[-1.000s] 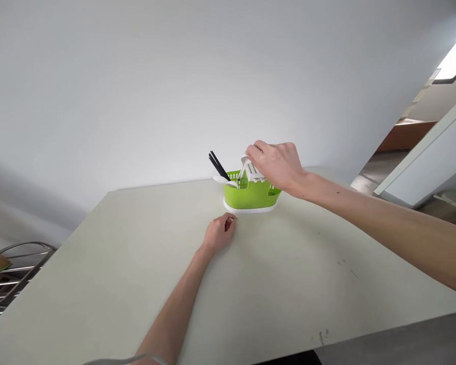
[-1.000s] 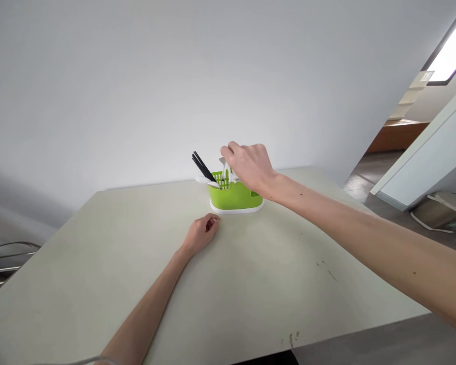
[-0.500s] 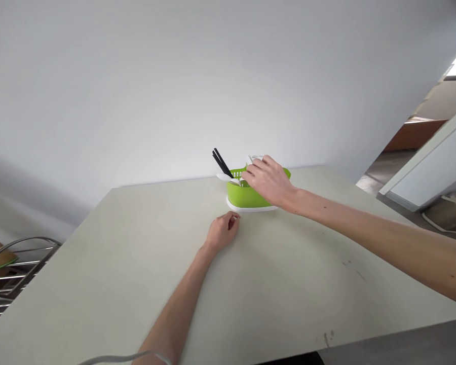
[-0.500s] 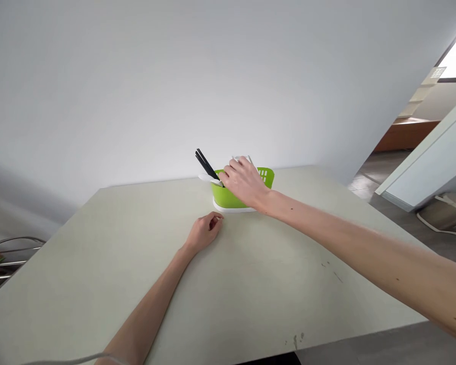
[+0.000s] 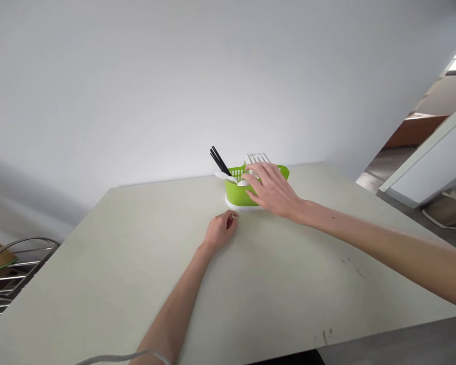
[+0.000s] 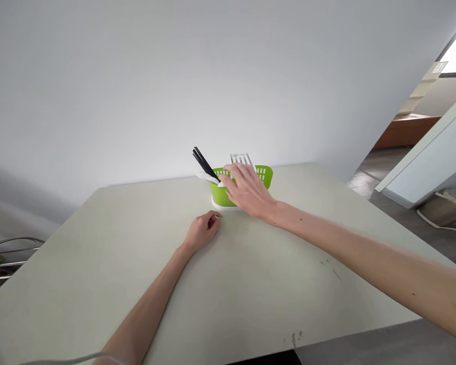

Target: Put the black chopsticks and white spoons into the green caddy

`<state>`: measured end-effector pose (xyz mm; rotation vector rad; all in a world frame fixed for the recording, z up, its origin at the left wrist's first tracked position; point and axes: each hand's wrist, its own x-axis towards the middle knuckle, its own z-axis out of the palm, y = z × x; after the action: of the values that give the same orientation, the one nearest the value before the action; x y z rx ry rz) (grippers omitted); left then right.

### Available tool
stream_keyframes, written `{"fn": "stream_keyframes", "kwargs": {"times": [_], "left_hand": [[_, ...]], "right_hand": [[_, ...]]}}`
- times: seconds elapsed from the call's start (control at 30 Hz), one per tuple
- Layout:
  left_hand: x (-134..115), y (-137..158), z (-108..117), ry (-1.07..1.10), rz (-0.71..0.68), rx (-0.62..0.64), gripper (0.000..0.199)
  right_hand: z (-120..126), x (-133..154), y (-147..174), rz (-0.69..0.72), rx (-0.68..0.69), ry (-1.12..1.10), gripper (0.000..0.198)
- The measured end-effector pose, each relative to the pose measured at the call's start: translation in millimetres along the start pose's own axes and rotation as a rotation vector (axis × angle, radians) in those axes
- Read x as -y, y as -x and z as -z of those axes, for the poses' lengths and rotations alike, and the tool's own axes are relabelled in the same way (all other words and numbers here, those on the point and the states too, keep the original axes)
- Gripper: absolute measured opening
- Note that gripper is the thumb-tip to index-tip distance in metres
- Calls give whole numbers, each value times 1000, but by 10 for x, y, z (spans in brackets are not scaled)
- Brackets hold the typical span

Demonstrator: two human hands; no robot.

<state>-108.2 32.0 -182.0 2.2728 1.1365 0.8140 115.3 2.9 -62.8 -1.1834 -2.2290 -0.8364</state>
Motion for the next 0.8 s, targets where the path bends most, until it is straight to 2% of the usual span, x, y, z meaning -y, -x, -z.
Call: {"fn": "stream_keyframes", "kwargs": {"times": [0.1,0.3,0.47,0.8], "left_hand": [[-22,-5,8,-9,6,11,23],[-40,-11,8,-52,7,16,24],[-56,-11,10,-66,9,23,24],[-36,-4,38,-85,5,29,25]], "right_hand": [[-31,-53,171,-74,-19,-24,45],[-115,-202,393,-128,59,-117,73],[-143,-203,398,-183,61,-140,78],[-184,-224,394,-165,51,-24,80]]}}
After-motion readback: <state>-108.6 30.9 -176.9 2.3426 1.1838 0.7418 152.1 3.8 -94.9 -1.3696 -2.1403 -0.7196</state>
